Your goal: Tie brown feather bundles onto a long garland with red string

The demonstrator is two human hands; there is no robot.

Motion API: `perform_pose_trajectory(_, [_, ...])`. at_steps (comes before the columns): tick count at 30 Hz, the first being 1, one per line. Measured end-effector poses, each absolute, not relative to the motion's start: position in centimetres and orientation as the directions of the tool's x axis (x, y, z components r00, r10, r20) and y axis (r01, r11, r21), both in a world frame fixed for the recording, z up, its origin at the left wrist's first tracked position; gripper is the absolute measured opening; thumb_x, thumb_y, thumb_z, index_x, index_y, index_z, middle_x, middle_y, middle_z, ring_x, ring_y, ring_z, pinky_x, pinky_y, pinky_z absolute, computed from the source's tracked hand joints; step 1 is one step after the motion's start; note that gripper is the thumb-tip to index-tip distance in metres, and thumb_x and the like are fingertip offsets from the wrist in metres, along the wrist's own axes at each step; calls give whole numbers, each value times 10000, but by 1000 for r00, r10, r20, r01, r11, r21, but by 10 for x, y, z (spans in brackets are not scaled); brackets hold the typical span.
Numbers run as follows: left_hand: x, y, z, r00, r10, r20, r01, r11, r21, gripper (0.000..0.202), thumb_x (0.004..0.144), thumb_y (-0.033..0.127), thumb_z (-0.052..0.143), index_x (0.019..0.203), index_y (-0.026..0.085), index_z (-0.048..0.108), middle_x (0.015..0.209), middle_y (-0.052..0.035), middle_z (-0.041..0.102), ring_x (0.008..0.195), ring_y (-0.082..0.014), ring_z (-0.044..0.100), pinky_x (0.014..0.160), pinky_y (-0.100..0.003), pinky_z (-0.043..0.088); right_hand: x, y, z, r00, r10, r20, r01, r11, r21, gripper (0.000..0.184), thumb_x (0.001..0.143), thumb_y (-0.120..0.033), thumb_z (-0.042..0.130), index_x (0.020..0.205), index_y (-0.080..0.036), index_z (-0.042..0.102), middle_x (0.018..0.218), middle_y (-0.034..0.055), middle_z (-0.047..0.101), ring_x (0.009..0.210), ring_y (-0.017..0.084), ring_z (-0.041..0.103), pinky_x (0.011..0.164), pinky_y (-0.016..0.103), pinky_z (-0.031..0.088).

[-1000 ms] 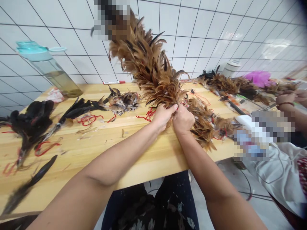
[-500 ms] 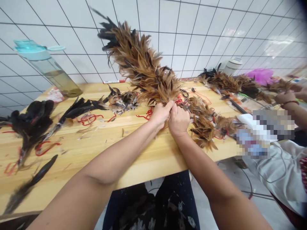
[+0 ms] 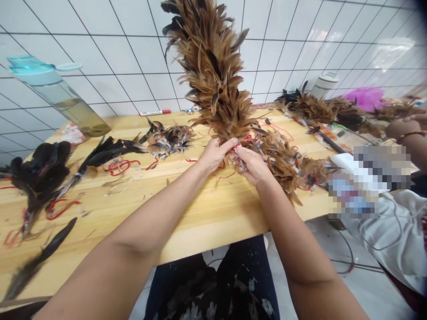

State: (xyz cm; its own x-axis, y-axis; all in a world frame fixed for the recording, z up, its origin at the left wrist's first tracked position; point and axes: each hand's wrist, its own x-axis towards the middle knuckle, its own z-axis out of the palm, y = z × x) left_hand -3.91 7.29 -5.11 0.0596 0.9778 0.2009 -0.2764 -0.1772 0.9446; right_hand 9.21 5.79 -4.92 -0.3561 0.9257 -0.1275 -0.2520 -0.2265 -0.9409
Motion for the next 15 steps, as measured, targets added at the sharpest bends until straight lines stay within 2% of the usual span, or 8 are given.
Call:
perform_pose_trajectory(3, [-40,72,-51,73,975,212,-276,-184,943,340,667,434,769,702,124,633,616,8,628,546,-78,531,595,-220,442,97,57,-45,-437,885,-161,-269,-299,-916,478,621,-532,792,824,-179,542,647,-34,579,500,44,480,395,144,215])
perform_pose_trajectory(8, [-39,71,-50,72,969,236,-346,-197,917,334,632,402,809,781,124,699,749,-23,708,691,-108,621,751,-243,485,105,59,-41,-579,800,-156,-309,-393,-866,506,679,-603,727,752,-179,461,521,-101,426,394,-2,268,384,132,139])
perform_pose_trajectory(11, [-39,72,-52,98,961,260,-359,-209,909,319,650,380,804,834,133,720,813,-32,728,739,-117,637,804,-264,492,107,60,-41,-584,795,-163,-287,-389,-875,518,698,-634,693,733,-185,437,497,-112,377,384,1,211,381,145,107])
perform_pose_trajectory(15, [-42,73,-53,110,956,272,-281,-233,931,346,651,391,803,878,138,733,888,-50,739,831,-144,653,861,-284,487,109,61,-44,-571,803,-171,-237,-361,-902,531,718,-664,651,700,-194,406,480,-109,351,382,12,214,385,165,108])
